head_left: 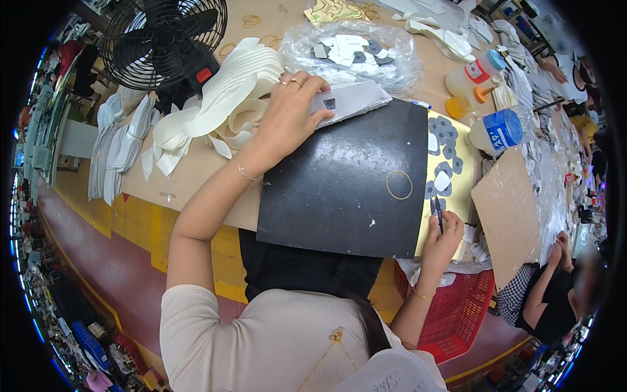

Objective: The person walks to a workstation and begins assembling shoe components. They pick up white foam pieces and small grey inserts, then use tweezers to place the inserts into the foam pieces. The person repeats this process for multiple units, stacking the finished pieces on the table.

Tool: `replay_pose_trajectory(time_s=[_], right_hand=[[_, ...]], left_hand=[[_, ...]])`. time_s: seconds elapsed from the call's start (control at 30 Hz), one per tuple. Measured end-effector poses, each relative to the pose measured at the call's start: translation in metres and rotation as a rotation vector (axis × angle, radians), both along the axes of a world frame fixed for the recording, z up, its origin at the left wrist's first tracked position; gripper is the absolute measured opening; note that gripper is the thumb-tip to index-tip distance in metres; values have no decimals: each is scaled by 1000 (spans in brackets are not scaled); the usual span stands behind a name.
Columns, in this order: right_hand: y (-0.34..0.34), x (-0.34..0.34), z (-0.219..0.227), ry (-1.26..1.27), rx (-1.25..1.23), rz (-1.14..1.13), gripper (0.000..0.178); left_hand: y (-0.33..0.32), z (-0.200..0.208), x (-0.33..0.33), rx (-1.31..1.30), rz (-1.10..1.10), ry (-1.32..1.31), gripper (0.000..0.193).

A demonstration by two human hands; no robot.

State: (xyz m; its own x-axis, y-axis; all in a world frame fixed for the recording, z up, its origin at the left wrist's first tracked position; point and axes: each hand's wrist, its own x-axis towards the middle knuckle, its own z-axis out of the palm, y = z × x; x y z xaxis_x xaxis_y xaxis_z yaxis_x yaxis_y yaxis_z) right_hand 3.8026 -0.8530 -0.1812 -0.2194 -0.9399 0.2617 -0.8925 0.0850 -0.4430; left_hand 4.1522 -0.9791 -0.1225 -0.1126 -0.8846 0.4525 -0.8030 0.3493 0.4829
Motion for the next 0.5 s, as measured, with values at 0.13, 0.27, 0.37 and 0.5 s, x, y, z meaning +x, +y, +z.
replay_pose_trajectory(time_s=[0.13,0.27,0.37,0.5], right_hand=[[-4,-1,5,-74,45,-8,17],[0,-8,0,-222,10,-68,13],[5,-3,10,-364,-42,-182,9],[13,1,18,-365,-103,-124,12]], left_hand=[[2,14,3,234,-45,260,27],[20,40,22,230,-63,738,24],[51,59,45,284,-64,1079,28],[99,42,44,547,-172,1219,39]])
